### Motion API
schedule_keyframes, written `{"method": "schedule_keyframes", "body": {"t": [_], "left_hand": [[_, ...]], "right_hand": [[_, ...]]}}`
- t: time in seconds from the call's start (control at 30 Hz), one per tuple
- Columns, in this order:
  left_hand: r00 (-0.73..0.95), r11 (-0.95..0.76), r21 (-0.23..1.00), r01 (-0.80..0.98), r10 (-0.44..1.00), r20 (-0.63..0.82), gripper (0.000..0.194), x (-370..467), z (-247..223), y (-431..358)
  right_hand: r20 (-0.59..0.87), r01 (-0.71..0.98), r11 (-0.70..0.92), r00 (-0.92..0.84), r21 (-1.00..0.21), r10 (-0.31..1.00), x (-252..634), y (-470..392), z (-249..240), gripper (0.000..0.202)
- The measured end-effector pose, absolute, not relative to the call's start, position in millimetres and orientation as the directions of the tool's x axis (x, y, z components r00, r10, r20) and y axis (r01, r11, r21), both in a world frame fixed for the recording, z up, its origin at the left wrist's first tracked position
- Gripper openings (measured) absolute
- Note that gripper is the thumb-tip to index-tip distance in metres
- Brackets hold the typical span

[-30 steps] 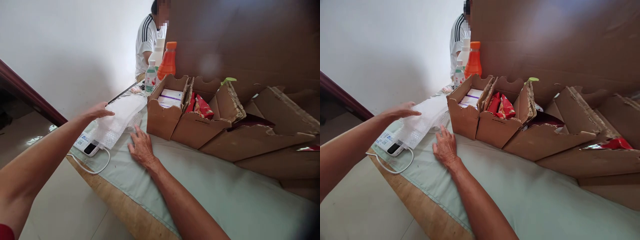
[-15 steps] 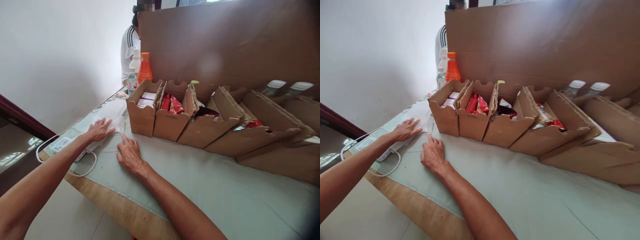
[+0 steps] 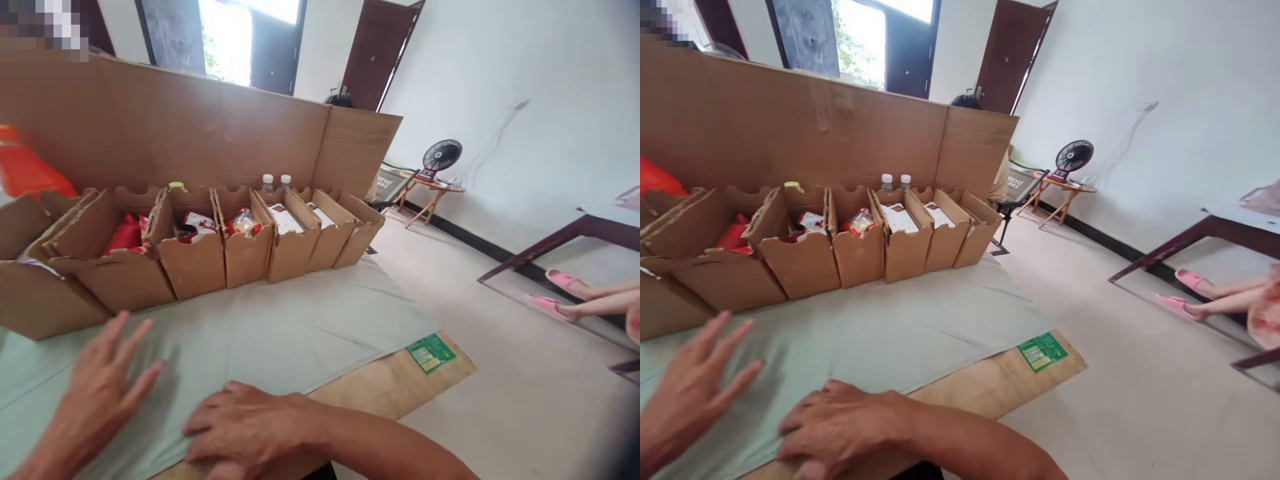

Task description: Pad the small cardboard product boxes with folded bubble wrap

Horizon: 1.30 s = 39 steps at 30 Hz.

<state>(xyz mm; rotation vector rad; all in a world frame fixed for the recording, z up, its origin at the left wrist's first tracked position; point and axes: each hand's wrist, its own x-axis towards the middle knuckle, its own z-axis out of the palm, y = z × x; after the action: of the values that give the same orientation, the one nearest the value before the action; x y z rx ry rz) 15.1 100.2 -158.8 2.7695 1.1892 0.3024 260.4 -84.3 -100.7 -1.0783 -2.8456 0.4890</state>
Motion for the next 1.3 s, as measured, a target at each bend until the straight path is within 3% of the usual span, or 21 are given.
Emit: {"method": "schedule_keyframes", "body": {"t": [0.1, 0.17, 0.23, 0.27, 0.4, 0.57, 0.7, 0.83, 0.93, 1.07, 1.13, 1.23, 1.3], "left_hand": [[0.683, -0.701, 0.14, 0.699, 0.713, 0.159, 0.069, 62.4, -162.6, 63.8], [0.7, -0.719, 0.115, 0.685, 0.694, 0.17, 0.071, 91.4, -171.8, 45.6], [0.714, -0.735, 0.087, 0.673, 0.676, 0.182, 0.072, 110.1, -185.0, 32.9], [0.721, -0.742, 0.071, 0.667, 0.667, 0.191, 0.073, 114.9, -191.9, 28.6], [0.742, -0.764, 0.01, 0.645, 0.63, 0.228, 0.077, 114.7, -209.3, 22.9], [0.754, -0.772, -0.011, 0.635, 0.616, 0.229, 0.075, 111.3, -208.5, 23.6], [0.756, -0.777, -0.009, 0.63, 0.609, 0.24, 0.075, 113.3, -206.5, 22.2], [0.744, -0.766, -0.007, 0.643, 0.622, 0.243, 0.074, 115.0, -204.5, 21.2], [0.742, -0.764, -0.009, 0.645, 0.624, 0.244, 0.074, 117.2, -202.8, 19.9], [0.736, -0.763, 0.01, 0.646, 0.627, 0.255, 0.072, 120.3, -201.3, 19.0], [0.731, -0.765, 0.044, 0.643, 0.63, 0.261, 0.07, 120.0, -200.5, 20.1], [0.7, -0.758, 0.131, 0.639, 0.644, 0.308, 0.066, 117.2, -197.3, 19.6], [0.66, -0.754, 0.217, 0.62, 0.651, 0.375, 0.061, 117.5, -192.2, 12.7]], "right_hand": [[0.005, 0.783, 0.524, -0.555, -0.336, 0.832, 341.1, -115.2, -78.0, 0.022], [0.17, 0.938, 0.236, -0.197, -0.253, 0.966, 404.2, -122.9, -51.6, 0.023], [0.346, 0.977, -0.181, 0.209, -0.113, 0.914, 467.8, -120.4, -21.4, 0.03], [0.394, 0.951, -0.295, 0.308, -0.094, 0.866, 497.0, -115.8, -7.7, 0.037], [0.417, 0.882, -0.47, 0.436, -0.022, 0.798, 578.7, -84.8, 21.5, 0.059], [0.224, 0.883, -0.439, 0.4, 0.165, 0.889, 601.5, -69.2, 24.9, 0.029], [0.084, 0.898, -0.354, 0.344, 0.261, 0.935, 585.8, -94.6, 39.8, 0.026], [-0.036, 0.945, -0.242, 0.256, 0.222, 0.966, 551.4, -109.4, 53.4, 0.016], [-0.037, 0.97, -0.192, 0.2, 0.151, 0.979, 513.6, -94.0, 54.7, 0.012], [0.009, 0.993, -0.119, 0.119, 0.025, 0.993, 453.0, -61.4, 61.6, 0.014], [0.097, 0.994, -0.04, 0.05, -0.103, 0.994, 428.9, -58.0, 71.7, 0.023], [0.477, 0.898, 0.183, 0.034, -0.401, 0.878, 425.1, -80.0, 85.0, 0.027], [0.683, 0.8, 0.287, 0.197, -0.527, 0.703, 449.6, -107.1, 80.7, 0.018]]}}
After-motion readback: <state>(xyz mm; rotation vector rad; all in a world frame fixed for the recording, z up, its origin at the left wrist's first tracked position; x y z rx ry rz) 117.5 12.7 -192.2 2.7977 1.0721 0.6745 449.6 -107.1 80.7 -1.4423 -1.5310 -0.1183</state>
